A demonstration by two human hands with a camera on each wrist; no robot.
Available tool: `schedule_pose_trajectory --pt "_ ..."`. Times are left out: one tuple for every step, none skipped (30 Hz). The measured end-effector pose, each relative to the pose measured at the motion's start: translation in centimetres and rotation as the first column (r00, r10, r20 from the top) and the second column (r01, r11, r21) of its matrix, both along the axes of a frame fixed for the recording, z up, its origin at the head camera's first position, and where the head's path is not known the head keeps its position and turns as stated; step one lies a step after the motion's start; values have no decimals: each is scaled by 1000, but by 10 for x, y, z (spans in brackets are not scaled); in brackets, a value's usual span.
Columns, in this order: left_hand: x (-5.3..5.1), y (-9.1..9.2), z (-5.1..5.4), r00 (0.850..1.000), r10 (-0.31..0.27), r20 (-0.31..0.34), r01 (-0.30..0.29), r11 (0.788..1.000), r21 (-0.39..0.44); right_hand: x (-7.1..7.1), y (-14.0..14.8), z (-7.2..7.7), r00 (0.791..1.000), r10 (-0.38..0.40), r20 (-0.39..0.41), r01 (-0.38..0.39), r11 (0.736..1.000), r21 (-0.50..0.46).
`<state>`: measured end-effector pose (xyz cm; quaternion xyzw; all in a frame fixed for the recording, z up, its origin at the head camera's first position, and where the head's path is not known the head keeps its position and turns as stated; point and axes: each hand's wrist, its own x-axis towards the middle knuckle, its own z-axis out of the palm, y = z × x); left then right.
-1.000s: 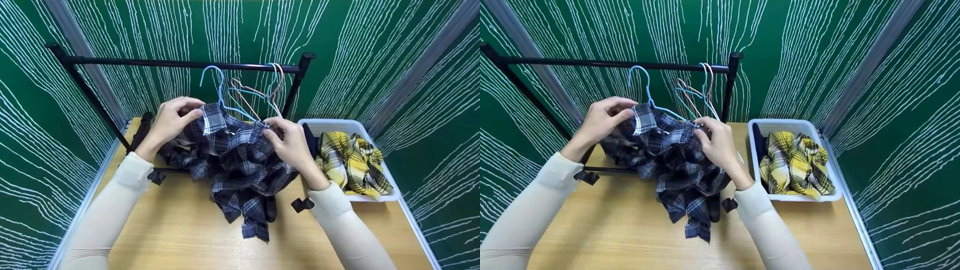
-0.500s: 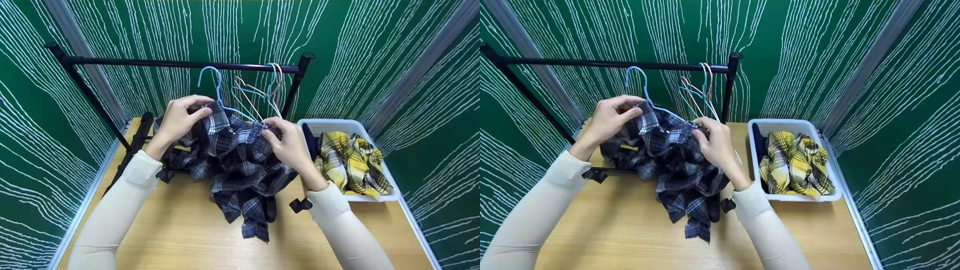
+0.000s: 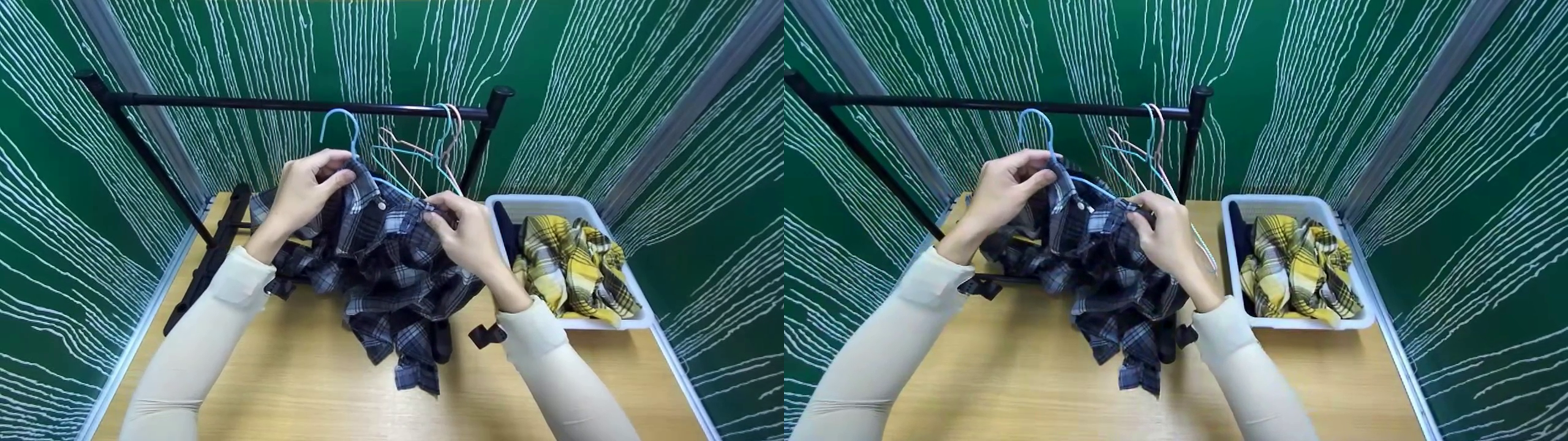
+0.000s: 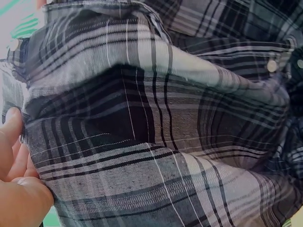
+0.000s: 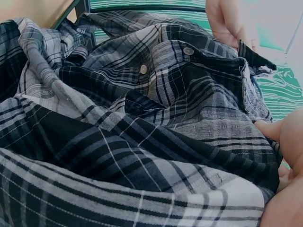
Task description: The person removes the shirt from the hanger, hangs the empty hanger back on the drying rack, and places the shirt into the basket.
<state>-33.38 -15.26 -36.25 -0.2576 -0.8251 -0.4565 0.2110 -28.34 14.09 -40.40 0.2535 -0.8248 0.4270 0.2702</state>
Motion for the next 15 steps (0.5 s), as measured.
schedule_pose_trajectory --pt "0 1 1 1000 -6 0 6 1000 7 0 -1 0 1000 6 3 -6 1000 -4" --pt "1 2 1 1000 -14 0 14 1000 12 0 -1 0 1000 9 6 -9 1000 -6" --pt "1 3 1 1000 -19 0 20 1000 15 0 -1 0 1000 13 9 -13 1000 -10" --pt "1 4 2 1000 -24 -3 24 1000 16 0 -2 0 1000 13 12 -13 1000 -9" --pt "1 5 2 1000 -28 -3 28 999 20 1 -2 0 1000 14 16 -13 1000 -10" --pt "1 5 1 1000 -30 -2 30 999 25 1 -2 0 1000 13 20 -13 1000 -9" --pt "1 6 1 1000 -30 -3 30 999 27 1 -3 0 1000 14 25 -14 1000 -8" --pt "1 7 1 1000 -27 -4 27 999 30 1 -3 -1 999 14 30 -14 1000 -5" --pt "1 7 1 1000 -22 -5 22 999 34 1 -3 -1 999 16 35 -16 1000 -2" --pt "1 8 0 1000 -18 -6 18 999 37 1 -3 -2 999 18 40 -18 1000 1" --pt "1 8 0 1000 -13 -5 13 999 40 1 -3 -2 999 22 45 -22 1000 4" --pt "1 8 -1 1000 -9 -6 10 999 38 1 -2 -3 999 25 49 -25 1000 9" --pt "1 9 -2 1000 -4 -6 5 999 36 1 -2 -4 998 27 53 -28 1000 11" --pt "1 9 -3 1000 1 -7 -1 999 33 1 -2 -4 998 29 57 -30 999 13" --pt "1 9 -3 1000 5 -8 -4 1000 29 2 -1 -5 998 32 61 -33 999 15"
